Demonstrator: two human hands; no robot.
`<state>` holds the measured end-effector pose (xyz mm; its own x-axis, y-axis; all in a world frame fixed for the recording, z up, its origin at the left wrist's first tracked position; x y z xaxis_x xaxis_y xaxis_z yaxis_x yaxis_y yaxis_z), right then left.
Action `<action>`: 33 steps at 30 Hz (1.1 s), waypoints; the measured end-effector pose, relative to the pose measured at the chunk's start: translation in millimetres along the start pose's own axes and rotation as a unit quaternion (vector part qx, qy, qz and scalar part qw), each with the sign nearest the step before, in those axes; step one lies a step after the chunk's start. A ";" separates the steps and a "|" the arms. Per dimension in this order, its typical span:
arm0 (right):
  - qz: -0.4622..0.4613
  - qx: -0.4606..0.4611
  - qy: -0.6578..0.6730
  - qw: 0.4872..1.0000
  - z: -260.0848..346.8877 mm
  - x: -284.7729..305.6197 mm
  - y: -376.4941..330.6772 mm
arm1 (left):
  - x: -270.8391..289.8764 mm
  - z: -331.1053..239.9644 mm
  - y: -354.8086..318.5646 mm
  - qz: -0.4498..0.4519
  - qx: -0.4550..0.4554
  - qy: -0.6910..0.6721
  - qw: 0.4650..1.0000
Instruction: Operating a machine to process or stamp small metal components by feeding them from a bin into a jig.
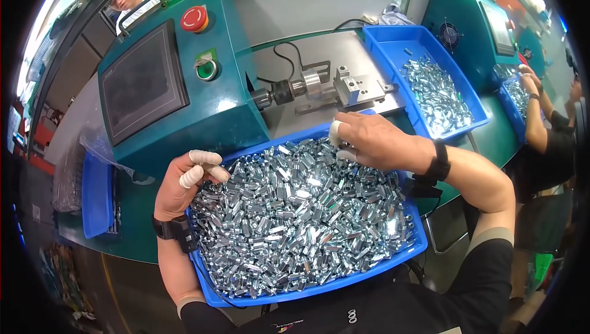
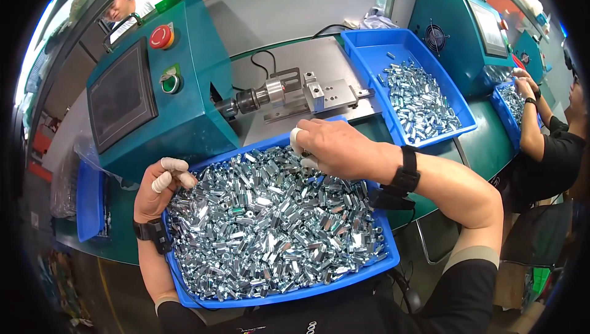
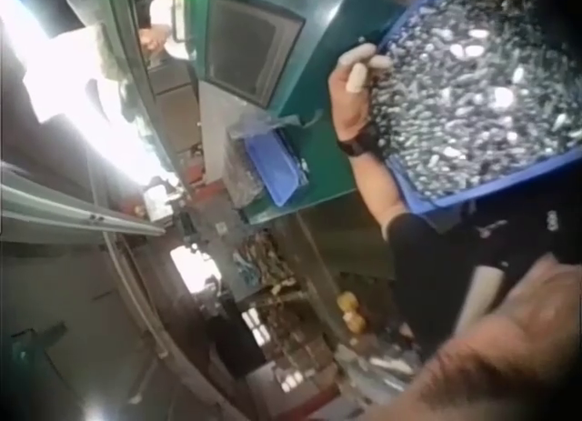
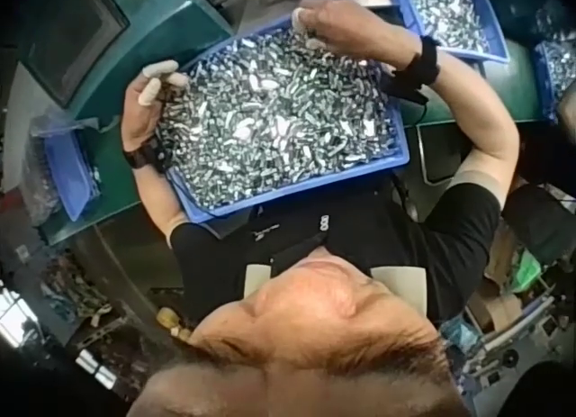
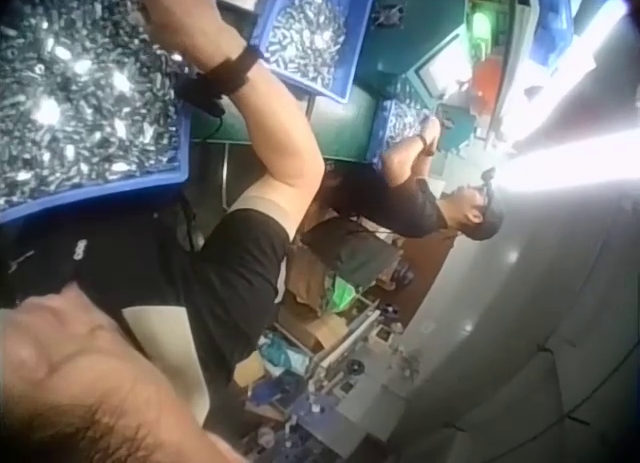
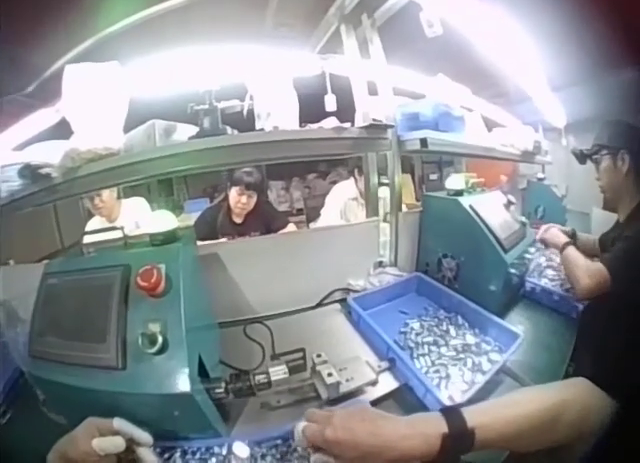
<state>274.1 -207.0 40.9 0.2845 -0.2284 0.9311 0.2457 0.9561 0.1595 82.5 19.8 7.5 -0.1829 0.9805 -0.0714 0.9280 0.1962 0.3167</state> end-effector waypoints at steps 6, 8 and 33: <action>-0.003 -0.146 0.351 0.925 -51.4 36.6 -2.8 | -2.1 -0.8 0.0 -0.004 -0.003 -0.008 1.000; -0.039 -0.200 0.399 0.894 -82.1 53.0 2.0 | -1.8 -0.6 -0.8 -0.013 0.001 -0.017 1.000; -0.062 -0.199 0.368 0.906 -121.5 46.9 47.4 | -0.5 -0.3 1.2 -0.031 -0.012 -0.004 0.999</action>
<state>411.7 -194.7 52.3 0.7360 -0.5305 0.4206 0.5918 0.8059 -0.0192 83.7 19.6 8.2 -0.2381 0.9662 -0.0987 0.9065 0.2576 0.3346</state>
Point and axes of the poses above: each hand's wrist, its own y-axis towards the middle knuckle, its own x-axis out of the back of the hand, z = x × y, the point moved 9 cm from there along y, towards the middle knuckle, and after that the axes turned 15 degrees about -x, right-handed, at the moved point
